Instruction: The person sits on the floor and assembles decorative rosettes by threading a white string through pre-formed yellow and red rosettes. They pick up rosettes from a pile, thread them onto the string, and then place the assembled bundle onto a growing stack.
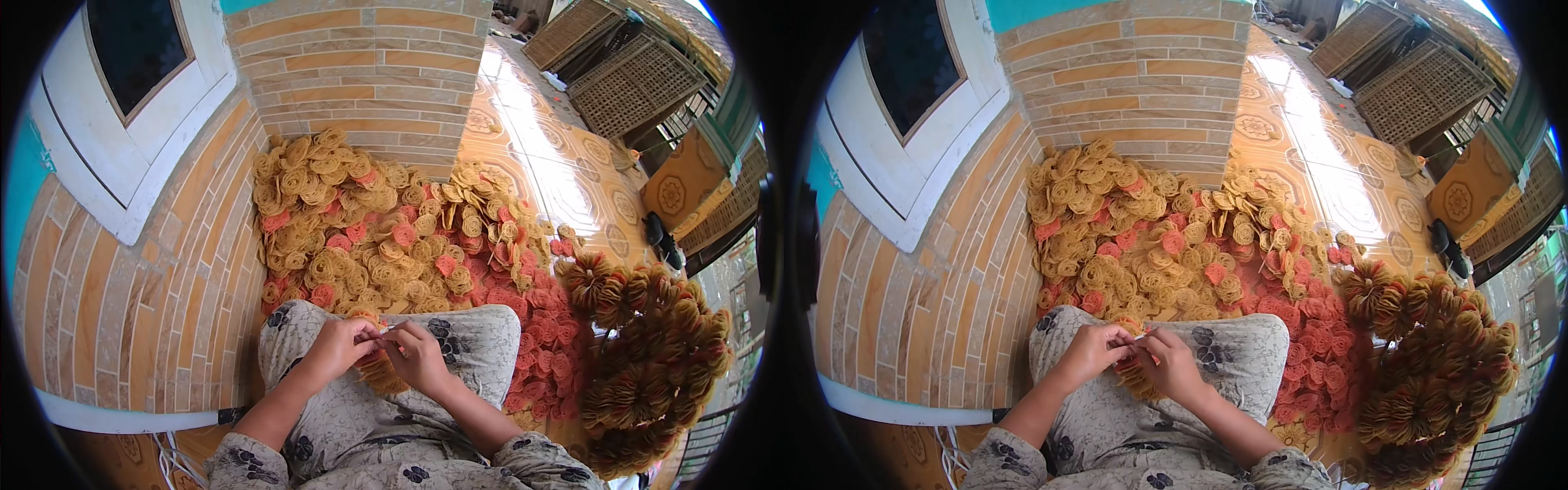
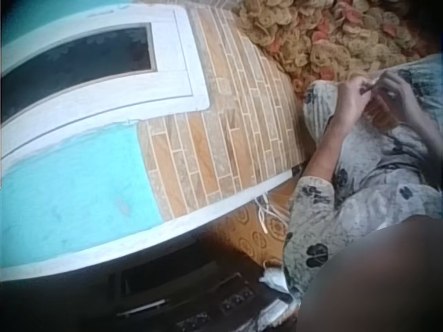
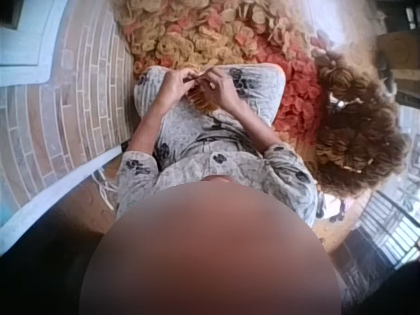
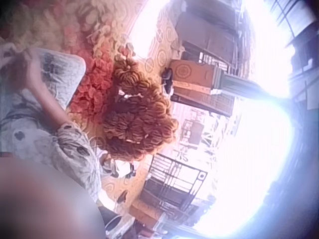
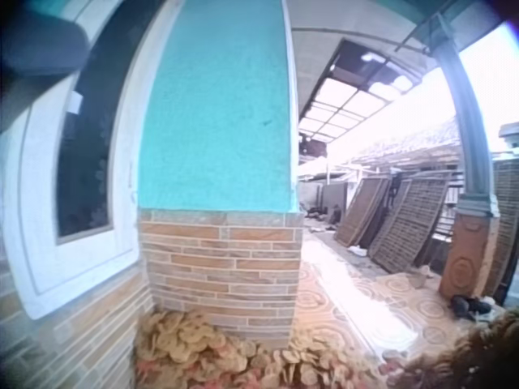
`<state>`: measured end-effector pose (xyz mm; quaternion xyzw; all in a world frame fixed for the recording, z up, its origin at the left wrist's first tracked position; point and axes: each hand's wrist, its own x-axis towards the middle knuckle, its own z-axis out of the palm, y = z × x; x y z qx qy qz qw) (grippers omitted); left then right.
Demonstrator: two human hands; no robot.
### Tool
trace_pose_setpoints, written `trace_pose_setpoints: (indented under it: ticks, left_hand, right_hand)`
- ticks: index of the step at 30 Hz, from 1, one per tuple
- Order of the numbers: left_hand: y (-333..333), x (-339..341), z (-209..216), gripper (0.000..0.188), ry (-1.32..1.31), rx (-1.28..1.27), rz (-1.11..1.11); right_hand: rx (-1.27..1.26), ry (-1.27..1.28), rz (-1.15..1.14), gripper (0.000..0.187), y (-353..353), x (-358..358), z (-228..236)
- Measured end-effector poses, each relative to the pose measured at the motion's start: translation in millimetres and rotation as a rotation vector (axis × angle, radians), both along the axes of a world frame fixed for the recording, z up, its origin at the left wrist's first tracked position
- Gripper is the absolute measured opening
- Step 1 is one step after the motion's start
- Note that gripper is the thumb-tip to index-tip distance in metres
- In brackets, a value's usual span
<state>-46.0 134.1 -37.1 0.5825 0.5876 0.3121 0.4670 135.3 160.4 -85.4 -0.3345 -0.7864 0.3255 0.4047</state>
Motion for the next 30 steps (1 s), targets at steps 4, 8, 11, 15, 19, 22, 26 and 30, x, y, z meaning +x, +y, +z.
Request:
trace_pose_setpoints:
  ticks: [4, 8, 11, 15, 19, 22, 26, 30]
  left_hand:
    - [0.7, 0.0, 1.0, 0.017, 0.186, 0.085, -0.083]
    - [-1.3, -2.6, -2.0, 0.013, 0.101, 0.126, -0.048]
    - [-3.6, -7.0, -8.2, 0.010, 0.121, 0.104, -0.031]
    - [-3.6, -12.3, -20.7, 0.012, -0.165, -0.022, 0.090]
    - [-3.3, -18.6, -26.2, 0.011, -0.170, -0.038, 0.045]
    - [-5.5, -17.8, -27.6, 0.009, -0.184, -0.057, 0.031]
    - [-6.3, -17.0, -29.0, 0.008, -0.211, -0.007, 0.085]
    - [-8.8, -17.4, -27.2, 0.008, -0.184, 0.047, 0.095]
  right_hand:
    - [0.025, -0.011, 0.041, 0.020, 4.7, 1.5, 6.7]
    - [-0.056, -0.123, 0.038, 0.022, 12.9, 7.9, 5.8]
    - [-0.050, -0.242, 0.043, 0.022, 13.6, 11.9, 4.2]
    - [0.058, -0.180, 0.050, 0.021, 9.4, 14.1, 3.8]
    - [-0.119, 0.033, -0.010, 0.019, 7.0, 5.0, 1.2]
    - [-0.003, -0.046, 0.054, 0.018, 11.9, 1.8, -3.5]
    - [-0.004, -0.145, 0.082, 0.015, 11.4, 2.7, -11.5]
    - [0.109, -0.034, 0.158, 0.013, 5.6, 2.7, -17.7]
